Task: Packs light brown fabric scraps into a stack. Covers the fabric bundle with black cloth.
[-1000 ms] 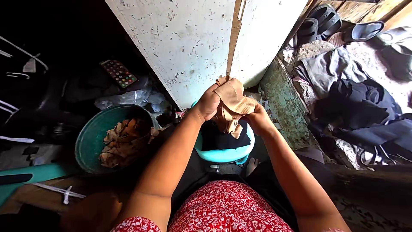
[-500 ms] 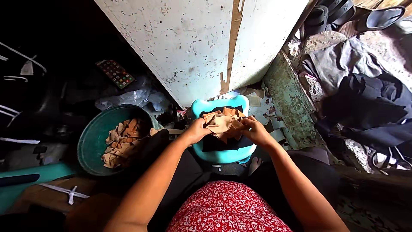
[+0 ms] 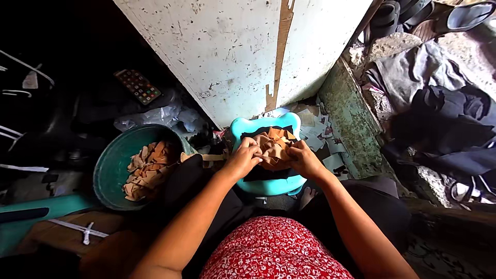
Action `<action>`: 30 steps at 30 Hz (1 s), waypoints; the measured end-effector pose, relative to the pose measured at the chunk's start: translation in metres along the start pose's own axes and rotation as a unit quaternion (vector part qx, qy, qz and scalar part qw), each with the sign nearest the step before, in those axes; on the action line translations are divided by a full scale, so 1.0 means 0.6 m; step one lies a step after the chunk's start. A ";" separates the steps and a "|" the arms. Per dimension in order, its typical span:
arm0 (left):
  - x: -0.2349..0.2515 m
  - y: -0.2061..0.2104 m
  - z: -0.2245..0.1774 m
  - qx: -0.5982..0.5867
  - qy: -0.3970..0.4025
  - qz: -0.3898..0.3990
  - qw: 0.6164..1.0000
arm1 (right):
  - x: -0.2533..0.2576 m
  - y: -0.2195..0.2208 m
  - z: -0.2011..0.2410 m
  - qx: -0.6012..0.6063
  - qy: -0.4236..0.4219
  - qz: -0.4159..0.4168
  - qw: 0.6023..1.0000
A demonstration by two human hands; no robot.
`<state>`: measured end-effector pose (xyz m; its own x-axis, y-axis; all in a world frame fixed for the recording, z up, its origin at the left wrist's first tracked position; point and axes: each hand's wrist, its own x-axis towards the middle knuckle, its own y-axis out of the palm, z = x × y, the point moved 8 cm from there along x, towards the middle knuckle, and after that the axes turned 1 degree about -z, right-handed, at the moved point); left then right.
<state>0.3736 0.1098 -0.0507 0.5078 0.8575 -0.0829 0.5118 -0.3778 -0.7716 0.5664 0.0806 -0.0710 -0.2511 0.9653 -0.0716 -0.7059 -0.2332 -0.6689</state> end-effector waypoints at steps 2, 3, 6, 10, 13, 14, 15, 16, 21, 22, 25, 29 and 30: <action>-0.006 0.003 0.004 0.002 -0.003 0.027 1.000 | -0.002 -0.006 0.000 0.007 -0.007 -0.002 1.000; -0.009 0.005 0.007 0.005 -0.007 0.044 0.999 | -0.002 -0.004 -0.002 -0.005 -0.002 0.004 1.000; -0.012 -0.010 0.014 -0.006 -0.017 0.031 0.999 | 0.004 -0.006 -0.004 -0.027 0.003 -0.004 1.000; 0.014 -0.036 0.002 -0.014 0.003 -0.070 0.997 | 0.026 -0.034 0.011 -0.029 -0.007 -0.091 0.995; 0.050 -0.010 -0.007 -0.015 0.023 -0.059 0.998 | 0.053 -0.021 0.014 -0.072 0.001 -0.074 0.995; 0.060 0.002 -0.011 -0.007 0.026 -0.041 0.999 | 0.061 -0.014 0.015 -0.081 0.011 -0.054 0.995; 0.067 0.010 -0.014 0.008 0.027 -0.023 0.999 | 0.068 -0.010 0.017 -0.088 0.018 -0.037 0.995; 0.070 0.012 -0.018 0.021 0.033 -0.015 0.999 | 0.072 -0.013 0.024 -0.090 0.015 -0.032 0.995; 0.052 -0.054 -0.028 -0.014 0.086 -0.078 0.993 | 0.071 -0.076 0.068 -0.039 -0.059 -0.104 0.992; 0.050 -0.066 -0.031 -0.027 0.097 -0.088 0.991 | 0.071 -0.083 0.077 -0.024 -0.064 -0.103 0.992; 0.058 -0.071 -0.045 -0.026 0.100 -0.070 0.992 | 0.075 -0.086 0.116 0.029 -0.079 -0.066 0.994; 0.070 -0.058 -0.055 -0.042 0.080 -0.023 0.996 | 0.073 -0.100 0.151 0.071 -0.132 -0.074 0.986; 0.067 -0.064 -0.056 -0.065 0.077 -0.024 0.995 | 0.071 -0.109 0.148 0.071 -0.134 -0.089 0.984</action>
<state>0.3976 0.1474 -0.0033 0.5753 0.8159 0.0567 0.6178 -0.3881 -0.6838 0.5431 0.1265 0.0356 -0.2672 0.9311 0.2484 -0.8356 -0.0954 -0.5410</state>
